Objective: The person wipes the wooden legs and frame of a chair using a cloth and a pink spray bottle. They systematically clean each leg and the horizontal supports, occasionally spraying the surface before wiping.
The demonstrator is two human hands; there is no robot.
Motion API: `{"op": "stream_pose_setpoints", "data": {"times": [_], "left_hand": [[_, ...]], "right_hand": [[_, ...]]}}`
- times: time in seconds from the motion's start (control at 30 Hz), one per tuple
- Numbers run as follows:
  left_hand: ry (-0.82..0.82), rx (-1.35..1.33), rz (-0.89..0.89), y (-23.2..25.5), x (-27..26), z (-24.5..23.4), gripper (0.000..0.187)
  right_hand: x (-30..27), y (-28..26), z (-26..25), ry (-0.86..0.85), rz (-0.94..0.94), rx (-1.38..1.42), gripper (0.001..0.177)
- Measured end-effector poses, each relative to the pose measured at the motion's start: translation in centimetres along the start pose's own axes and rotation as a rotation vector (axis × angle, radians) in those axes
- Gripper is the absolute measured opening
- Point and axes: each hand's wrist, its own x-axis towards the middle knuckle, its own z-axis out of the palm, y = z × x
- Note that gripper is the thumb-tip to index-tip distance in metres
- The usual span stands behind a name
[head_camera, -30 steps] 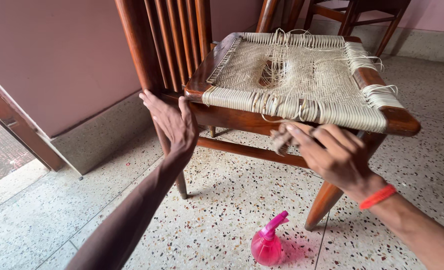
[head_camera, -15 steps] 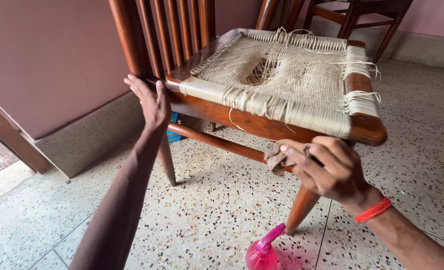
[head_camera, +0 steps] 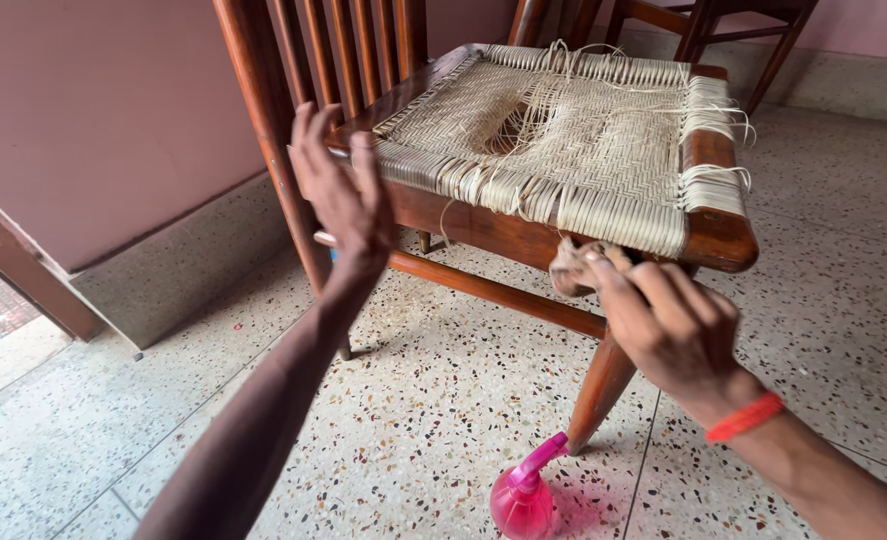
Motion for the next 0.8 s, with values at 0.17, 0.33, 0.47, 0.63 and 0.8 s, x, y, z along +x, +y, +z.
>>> {"op": "stream_pose_setpoints", "data": {"times": [0.17, 0.33, 0.47, 0.63, 0.8], "left_hand": [[-0.238, 0.0, 0.461, 8.3, -5.2, -1.4, 0.044], [-0.457, -0.246, 0.337, 13.1, -9.2, -2.8, 0.031], [-0.499, -0.433, 0.045, 13.6, -9.5, -2.3, 0.026], [-0.435, -0.296, 0.112, 12.6, -10.6, -2.1, 0.031], [-0.515, -0.38, -0.442, 11.7, -11.0, 0.0, 0.045]], "right_hand": [[2.8, -2.3, 1.9, 0.033, 0.009, 0.037, 0.014], [3.9, -2.6, 3.3, -0.003, -0.064, 0.085, 0.015], [3.9, -2.7, 4.3, -0.048, -0.079, 0.049, 0.013], [2.4, -1.1, 3.1, -0.032, -0.147, 0.093, 0.008], [-1.3, 2.3, -0.6, 0.011, -0.095, 0.044, 0.016]]}}
